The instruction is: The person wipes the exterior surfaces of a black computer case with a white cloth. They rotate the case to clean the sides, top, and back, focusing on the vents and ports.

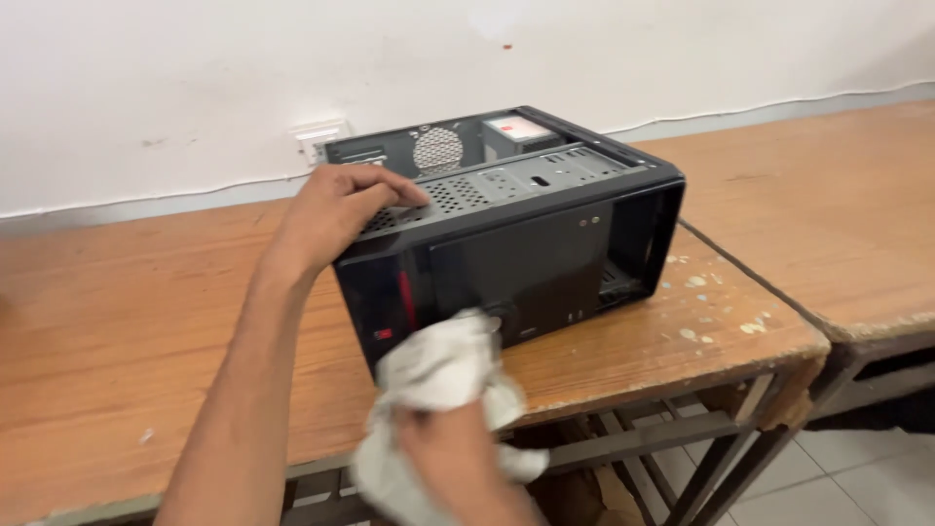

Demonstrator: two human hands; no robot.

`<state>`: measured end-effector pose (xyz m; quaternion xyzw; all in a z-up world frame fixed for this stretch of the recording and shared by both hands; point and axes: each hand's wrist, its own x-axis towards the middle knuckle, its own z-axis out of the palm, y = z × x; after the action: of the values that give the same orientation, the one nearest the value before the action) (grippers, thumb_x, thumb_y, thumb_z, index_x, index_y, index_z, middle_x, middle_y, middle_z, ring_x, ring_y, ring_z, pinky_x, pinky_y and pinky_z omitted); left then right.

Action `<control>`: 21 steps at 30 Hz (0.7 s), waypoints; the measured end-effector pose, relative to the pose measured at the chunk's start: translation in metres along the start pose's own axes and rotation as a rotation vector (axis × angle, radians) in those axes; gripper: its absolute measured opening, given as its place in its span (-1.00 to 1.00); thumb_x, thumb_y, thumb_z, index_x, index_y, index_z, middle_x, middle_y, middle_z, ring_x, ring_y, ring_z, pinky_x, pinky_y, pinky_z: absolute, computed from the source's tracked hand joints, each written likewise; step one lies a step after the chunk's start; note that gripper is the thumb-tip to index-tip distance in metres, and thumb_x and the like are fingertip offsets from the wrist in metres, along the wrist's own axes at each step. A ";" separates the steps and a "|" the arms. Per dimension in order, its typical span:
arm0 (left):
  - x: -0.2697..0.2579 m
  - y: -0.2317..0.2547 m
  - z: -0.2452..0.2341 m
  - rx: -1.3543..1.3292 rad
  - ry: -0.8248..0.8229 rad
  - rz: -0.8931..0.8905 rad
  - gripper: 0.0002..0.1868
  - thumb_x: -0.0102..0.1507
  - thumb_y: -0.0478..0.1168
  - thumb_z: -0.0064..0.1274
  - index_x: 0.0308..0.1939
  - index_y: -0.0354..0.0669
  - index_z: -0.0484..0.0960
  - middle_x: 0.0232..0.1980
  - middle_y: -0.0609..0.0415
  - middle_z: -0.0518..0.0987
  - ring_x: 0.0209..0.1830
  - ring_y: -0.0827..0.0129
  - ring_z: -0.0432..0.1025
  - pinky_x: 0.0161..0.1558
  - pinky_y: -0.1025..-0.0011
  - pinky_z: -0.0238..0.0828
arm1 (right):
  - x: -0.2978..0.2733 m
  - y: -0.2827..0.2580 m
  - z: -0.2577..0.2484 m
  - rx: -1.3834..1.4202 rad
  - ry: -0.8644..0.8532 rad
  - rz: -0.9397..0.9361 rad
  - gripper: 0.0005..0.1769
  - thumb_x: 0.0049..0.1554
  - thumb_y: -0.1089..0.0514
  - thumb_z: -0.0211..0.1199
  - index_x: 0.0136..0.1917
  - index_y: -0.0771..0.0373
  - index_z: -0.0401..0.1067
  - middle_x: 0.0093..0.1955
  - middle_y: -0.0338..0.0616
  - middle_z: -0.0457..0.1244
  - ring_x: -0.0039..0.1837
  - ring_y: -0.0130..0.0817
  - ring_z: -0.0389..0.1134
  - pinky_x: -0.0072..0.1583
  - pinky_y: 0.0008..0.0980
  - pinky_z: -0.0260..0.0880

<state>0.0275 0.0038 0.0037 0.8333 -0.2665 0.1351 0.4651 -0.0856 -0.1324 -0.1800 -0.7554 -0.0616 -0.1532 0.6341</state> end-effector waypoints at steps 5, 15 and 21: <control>-0.001 -0.002 0.003 -0.095 0.036 0.017 -0.72 0.26 -0.31 -0.07 -0.24 -0.17 0.81 -0.22 0.14 0.76 -0.14 0.52 0.61 0.03 0.52 0.52 | -0.013 -0.025 0.003 -0.084 0.035 -0.548 -0.46 -0.12 0.36 0.41 0.17 0.33 0.44 0.18 0.10 0.30 0.23 -0.03 0.36 0.17 -0.20 0.43; -0.001 0.001 0.002 -0.059 0.107 -0.005 -0.71 0.30 -0.30 -0.11 -0.20 -0.18 0.79 -0.26 0.13 0.77 -0.20 0.56 0.61 0.07 0.55 0.46 | 0.071 0.026 -0.159 -0.096 0.036 -0.217 -0.84 0.01 0.22 0.40 -0.11 0.25 0.54 -0.18 -0.20 0.43 -0.13 -0.43 0.43 -0.09 -0.33 0.47; 0.000 0.001 0.001 -0.041 0.121 -0.029 -0.71 0.28 -0.31 -0.10 -0.20 -0.15 0.79 -0.27 0.14 0.78 -0.21 0.58 0.61 0.07 0.54 0.45 | 0.066 0.025 -0.119 -0.149 0.337 -0.187 -0.84 0.00 0.30 0.30 -0.08 0.28 0.51 -0.21 -0.15 0.37 -0.15 -0.29 0.42 -0.11 -0.26 0.42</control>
<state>0.0273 0.0029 0.0039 0.8178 -0.2284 0.1729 0.4991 -0.0340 -0.2599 -0.1655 -0.7548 -0.0130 -0.3399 0.5608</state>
